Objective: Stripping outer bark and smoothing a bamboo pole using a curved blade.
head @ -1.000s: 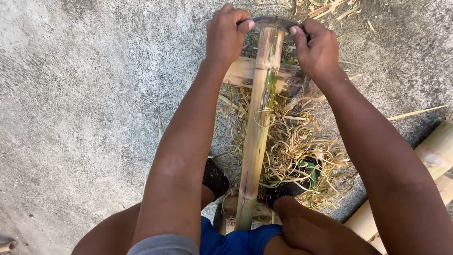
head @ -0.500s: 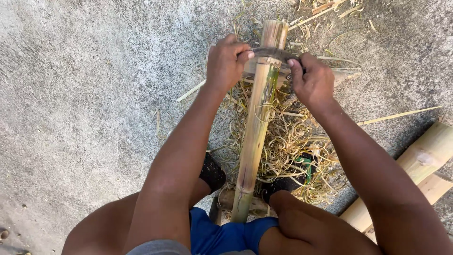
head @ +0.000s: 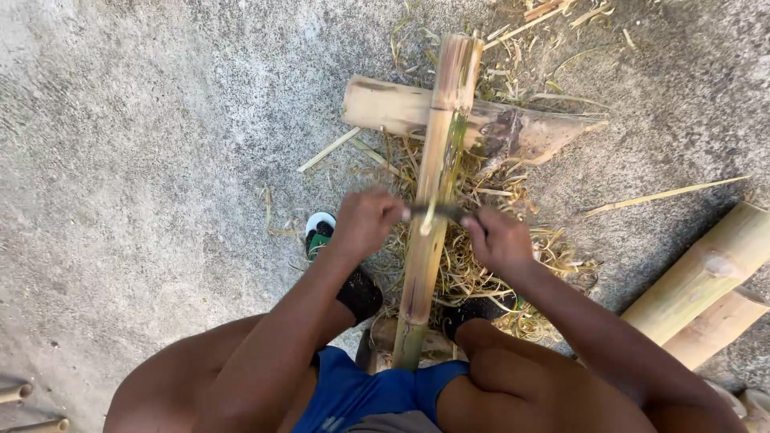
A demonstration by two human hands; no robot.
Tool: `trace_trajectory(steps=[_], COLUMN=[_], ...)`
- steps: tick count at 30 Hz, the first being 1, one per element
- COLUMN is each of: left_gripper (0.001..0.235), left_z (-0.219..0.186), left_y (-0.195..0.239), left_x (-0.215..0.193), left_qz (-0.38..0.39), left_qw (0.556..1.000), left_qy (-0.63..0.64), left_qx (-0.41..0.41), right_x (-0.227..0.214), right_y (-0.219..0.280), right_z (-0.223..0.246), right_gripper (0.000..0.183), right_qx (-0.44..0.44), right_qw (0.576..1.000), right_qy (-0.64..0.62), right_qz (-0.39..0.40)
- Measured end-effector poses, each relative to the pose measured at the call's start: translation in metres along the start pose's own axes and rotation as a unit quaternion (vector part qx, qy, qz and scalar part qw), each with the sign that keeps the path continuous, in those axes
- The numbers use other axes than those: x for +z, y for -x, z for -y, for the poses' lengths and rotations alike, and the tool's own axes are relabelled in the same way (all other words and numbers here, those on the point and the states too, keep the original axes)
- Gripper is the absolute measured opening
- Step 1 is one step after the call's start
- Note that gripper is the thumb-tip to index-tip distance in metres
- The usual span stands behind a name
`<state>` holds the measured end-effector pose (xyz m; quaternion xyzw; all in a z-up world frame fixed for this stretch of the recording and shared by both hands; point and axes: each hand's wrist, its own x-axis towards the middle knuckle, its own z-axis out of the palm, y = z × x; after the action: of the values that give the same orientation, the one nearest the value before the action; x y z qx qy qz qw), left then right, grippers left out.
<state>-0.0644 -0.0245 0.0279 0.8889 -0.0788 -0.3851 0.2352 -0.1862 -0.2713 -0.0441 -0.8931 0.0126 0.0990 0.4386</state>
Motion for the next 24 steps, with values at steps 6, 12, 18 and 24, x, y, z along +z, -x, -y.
trace_trajectory(steps=[6, 12, 18, 24], left_gripper=[0.018, 0.013, 0.014, 0.022], left_z=[0.017, -0.018, -0.019, -0.017], left_y=[0.020, -0.107, -0.140, -0.135], left_x=[0.005, -0.041, -0.058, -0.055], left_qz=[0.107, -0.099, -0.167, -0.198], left_qw=[0.991, 0.992, 0.972, 0.959], left_qy=[0.084, 0.039, 0.046, 0.020], left_qx=[-0.008, 0.069, 0.157, 0.202], right_x=[-0.012, -0.035, -0.039, -0.035], right_y=[-0.010, -0.112, -0.137, -0.132], right_z=[0.005, -0.010, -0.006, -0.006], right_gripper=[0.029, 0.027, 0.031, 0.030], right_qx=[0.039, -0.007, -0.009, -0.022], right_qw=[0.988, 0.996, 0.990, 0.989], right_qy=[-0.065, -0.063, -0.075, -0.039], right_qz=[0.133, -0.064, -0.122, -0.139])
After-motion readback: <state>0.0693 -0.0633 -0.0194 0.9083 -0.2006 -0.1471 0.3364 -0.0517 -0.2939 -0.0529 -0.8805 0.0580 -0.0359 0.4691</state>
